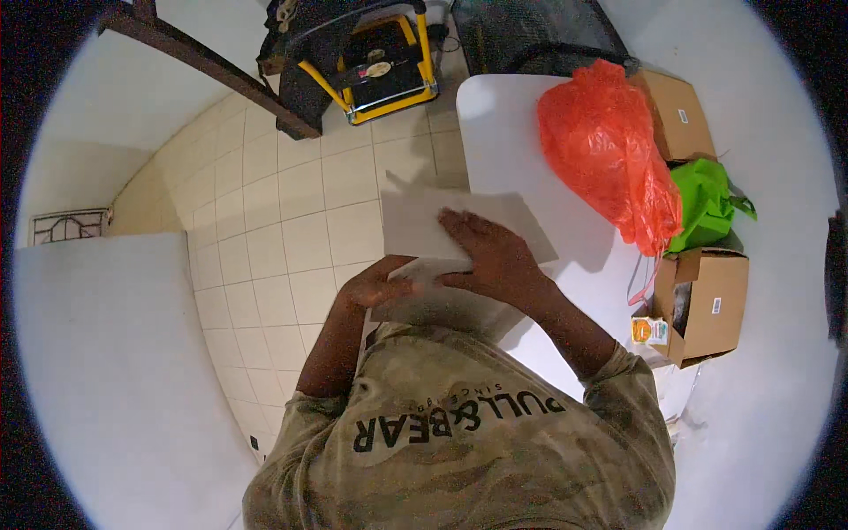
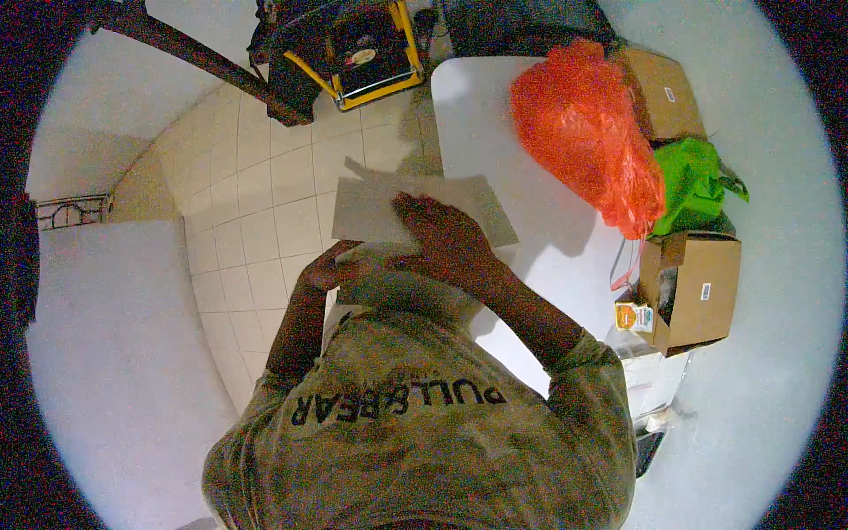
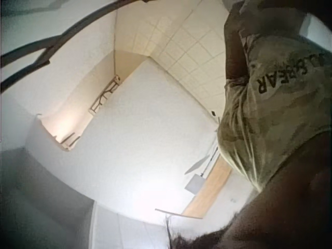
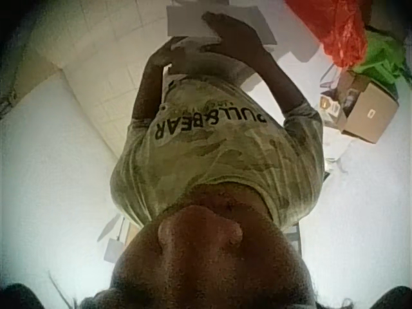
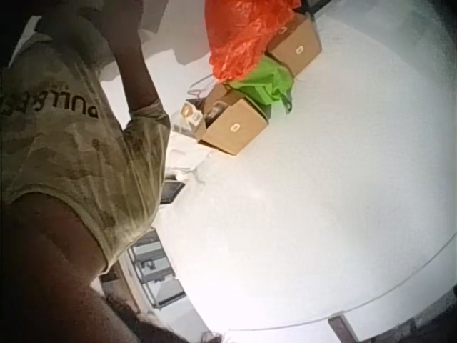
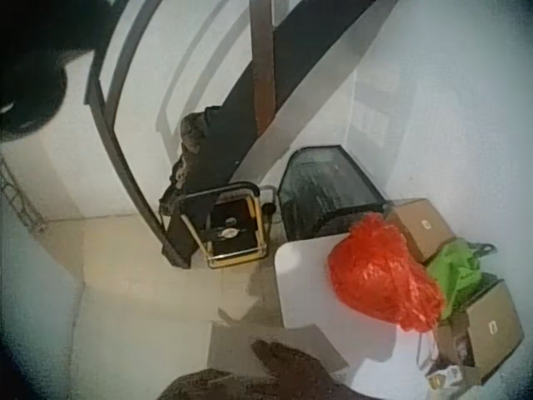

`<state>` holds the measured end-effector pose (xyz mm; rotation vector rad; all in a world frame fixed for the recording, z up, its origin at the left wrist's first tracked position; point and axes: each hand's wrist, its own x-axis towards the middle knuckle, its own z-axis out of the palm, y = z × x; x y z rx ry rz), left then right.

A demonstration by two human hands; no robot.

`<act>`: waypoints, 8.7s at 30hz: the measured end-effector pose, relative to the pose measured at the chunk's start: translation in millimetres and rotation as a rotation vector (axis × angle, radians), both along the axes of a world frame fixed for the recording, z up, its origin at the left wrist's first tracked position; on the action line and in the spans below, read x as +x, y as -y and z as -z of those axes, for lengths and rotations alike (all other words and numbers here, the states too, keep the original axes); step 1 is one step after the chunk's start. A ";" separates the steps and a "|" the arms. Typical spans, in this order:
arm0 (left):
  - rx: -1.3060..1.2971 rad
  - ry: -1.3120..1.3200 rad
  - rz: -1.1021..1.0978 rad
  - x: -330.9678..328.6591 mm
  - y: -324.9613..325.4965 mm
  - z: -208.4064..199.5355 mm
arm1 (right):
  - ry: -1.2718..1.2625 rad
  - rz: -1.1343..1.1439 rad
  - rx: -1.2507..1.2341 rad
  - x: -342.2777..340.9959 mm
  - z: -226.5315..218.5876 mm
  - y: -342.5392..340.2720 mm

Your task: The person moves a bowl and trays containing food items from a table to a shelf and then folds a cardboard box on the table.

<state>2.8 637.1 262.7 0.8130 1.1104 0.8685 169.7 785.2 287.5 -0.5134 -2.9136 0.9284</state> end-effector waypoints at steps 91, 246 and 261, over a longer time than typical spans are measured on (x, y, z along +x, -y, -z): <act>0.019 -0.134 0.003 192.1 -114.4 148.0 | 0.046 1.479 -0.258 378.2 164.2 145.2; 0.113 -0.511 0.456 362.3 13.8 178.4 | 0.340 1.091 -0.336 343.7 197.7 188.2; -0.001 -0.686 -0.088 312.1 147.7 187.0 | 0.086 0.037 0.259 280.0 219.7 181.6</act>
